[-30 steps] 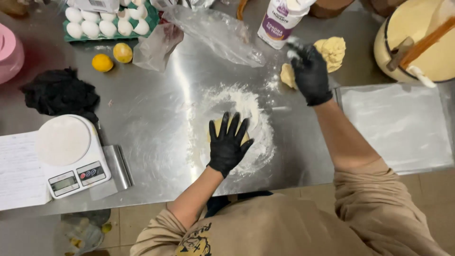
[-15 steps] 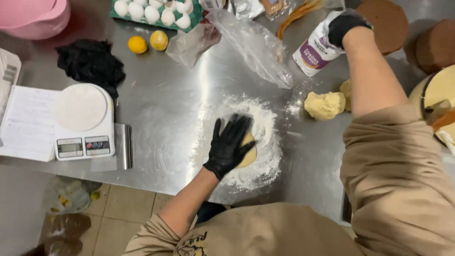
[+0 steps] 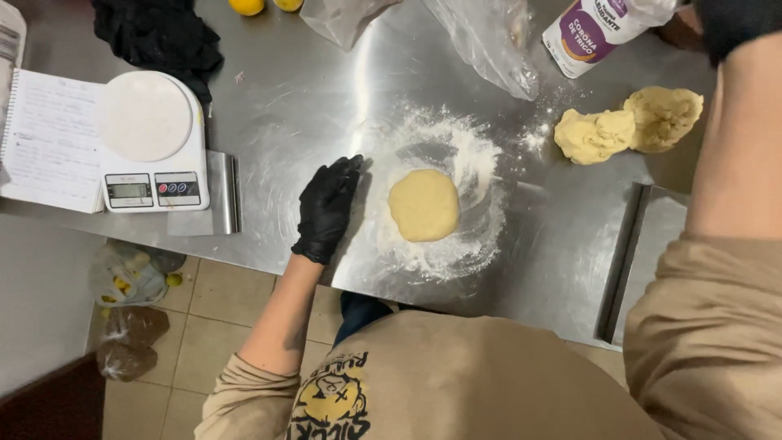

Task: Rolling out dough on a floured workbench using a wooden rolling pin.

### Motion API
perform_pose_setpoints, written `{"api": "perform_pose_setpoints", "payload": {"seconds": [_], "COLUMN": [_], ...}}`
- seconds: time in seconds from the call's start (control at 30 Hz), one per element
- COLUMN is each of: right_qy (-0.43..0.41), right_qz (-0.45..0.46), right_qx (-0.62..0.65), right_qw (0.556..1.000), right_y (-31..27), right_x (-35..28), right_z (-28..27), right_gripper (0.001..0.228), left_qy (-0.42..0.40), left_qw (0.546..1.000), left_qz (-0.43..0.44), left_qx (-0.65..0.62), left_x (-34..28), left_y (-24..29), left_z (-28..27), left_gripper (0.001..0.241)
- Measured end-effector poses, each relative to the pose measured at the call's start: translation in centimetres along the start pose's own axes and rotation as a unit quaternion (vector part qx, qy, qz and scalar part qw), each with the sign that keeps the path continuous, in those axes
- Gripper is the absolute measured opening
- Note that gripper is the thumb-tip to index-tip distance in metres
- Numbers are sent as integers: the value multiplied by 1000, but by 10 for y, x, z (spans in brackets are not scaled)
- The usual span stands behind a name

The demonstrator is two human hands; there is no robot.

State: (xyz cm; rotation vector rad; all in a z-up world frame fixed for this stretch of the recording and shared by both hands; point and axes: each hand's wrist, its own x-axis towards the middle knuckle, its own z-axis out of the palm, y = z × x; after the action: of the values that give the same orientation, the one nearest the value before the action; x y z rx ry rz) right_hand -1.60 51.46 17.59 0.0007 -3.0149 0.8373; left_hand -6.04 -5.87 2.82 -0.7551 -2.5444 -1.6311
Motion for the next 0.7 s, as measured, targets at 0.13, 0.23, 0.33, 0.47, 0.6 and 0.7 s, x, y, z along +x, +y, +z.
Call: {"api": "perform_pose_setpoints", "payload": {"seconds": [0.13,0.23,0.33,0.47,0.6,0.7], "right_qy": [-21,-64,-46,-81,18,80], "right_qz": [-5,-133,54,-18,4,-16], "right_qx": [38,0,48,-38,21,40], "right_qw": [999,989,996,996,1000,996], "right_y": [-115,-187,-231,-220,-227,-216], "right_x": [-29,-37,-41,-67,-87,-92], "right_z": [89,146,146,166,182,193], "right_gripper": [21,26,27,26,35,36], "left_qy": [-92,-107,-126,-173,-218,-245], "left_qw": [995,993,989,978,972,964], "left_qz": [37,32,53,28,79,90], "left_qx": [10,-36,-54,-110,37,40], "left_x": [-4,-4,-12,-14,-21,-6], "left_y": [15,6,-1,-10,-8,4], "left_z": [2,8,7,7,9,12], "left_gripper": [28,31,40,49,58,64]}}
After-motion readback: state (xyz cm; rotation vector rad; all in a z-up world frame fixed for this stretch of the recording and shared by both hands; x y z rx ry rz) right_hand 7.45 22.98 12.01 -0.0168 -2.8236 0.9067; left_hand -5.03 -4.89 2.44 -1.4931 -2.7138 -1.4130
